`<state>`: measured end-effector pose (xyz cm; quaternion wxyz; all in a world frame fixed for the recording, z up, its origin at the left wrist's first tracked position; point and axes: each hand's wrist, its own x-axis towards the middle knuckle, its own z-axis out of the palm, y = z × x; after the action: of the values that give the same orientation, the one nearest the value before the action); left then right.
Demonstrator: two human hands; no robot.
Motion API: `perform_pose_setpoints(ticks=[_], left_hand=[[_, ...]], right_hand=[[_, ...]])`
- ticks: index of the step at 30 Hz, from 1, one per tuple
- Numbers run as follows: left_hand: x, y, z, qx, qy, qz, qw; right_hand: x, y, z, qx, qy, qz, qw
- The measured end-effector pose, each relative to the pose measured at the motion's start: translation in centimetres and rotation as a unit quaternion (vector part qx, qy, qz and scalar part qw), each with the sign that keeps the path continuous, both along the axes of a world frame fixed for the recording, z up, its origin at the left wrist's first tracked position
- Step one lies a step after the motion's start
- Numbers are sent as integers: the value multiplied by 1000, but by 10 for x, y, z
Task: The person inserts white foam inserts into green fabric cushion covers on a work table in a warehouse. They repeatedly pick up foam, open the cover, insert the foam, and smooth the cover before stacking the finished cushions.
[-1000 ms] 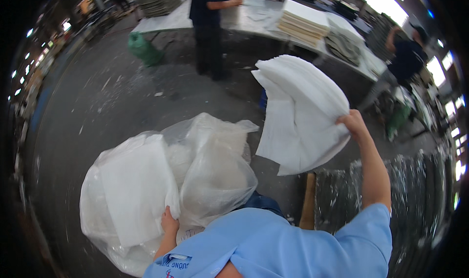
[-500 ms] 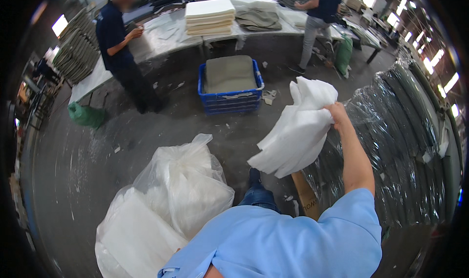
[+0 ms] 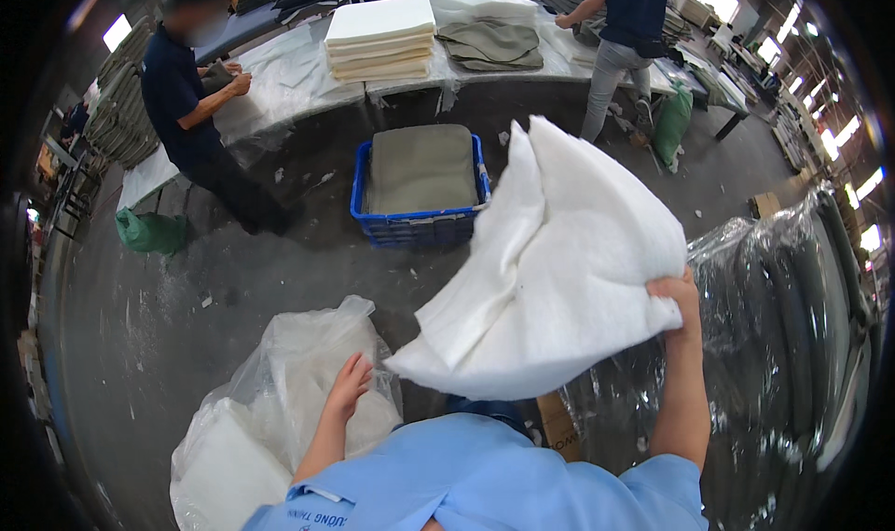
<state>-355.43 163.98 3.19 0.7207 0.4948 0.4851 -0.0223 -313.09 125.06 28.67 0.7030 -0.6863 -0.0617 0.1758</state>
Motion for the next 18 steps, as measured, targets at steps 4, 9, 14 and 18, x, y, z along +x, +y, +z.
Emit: perform_pose_setpoints(ticks=[4, 9, 14, 18], left_hand=[[177, 13, 2, -301, -185, 26, 935], [298, 40, 1, -199, -196, -19, 960], [388, 92, 20, -34, -127, -53, 990], [494, 116, 69, -11, -211, -112, 971]], right_hand=[[37, 28, 17, 89, 19, 5, 996], [81, 17, 7, 57, 18, 0, 998], [121, 31, -10, -45, -17, 4, 999], [154, 68, -36, -48, 0, -19, 999]])
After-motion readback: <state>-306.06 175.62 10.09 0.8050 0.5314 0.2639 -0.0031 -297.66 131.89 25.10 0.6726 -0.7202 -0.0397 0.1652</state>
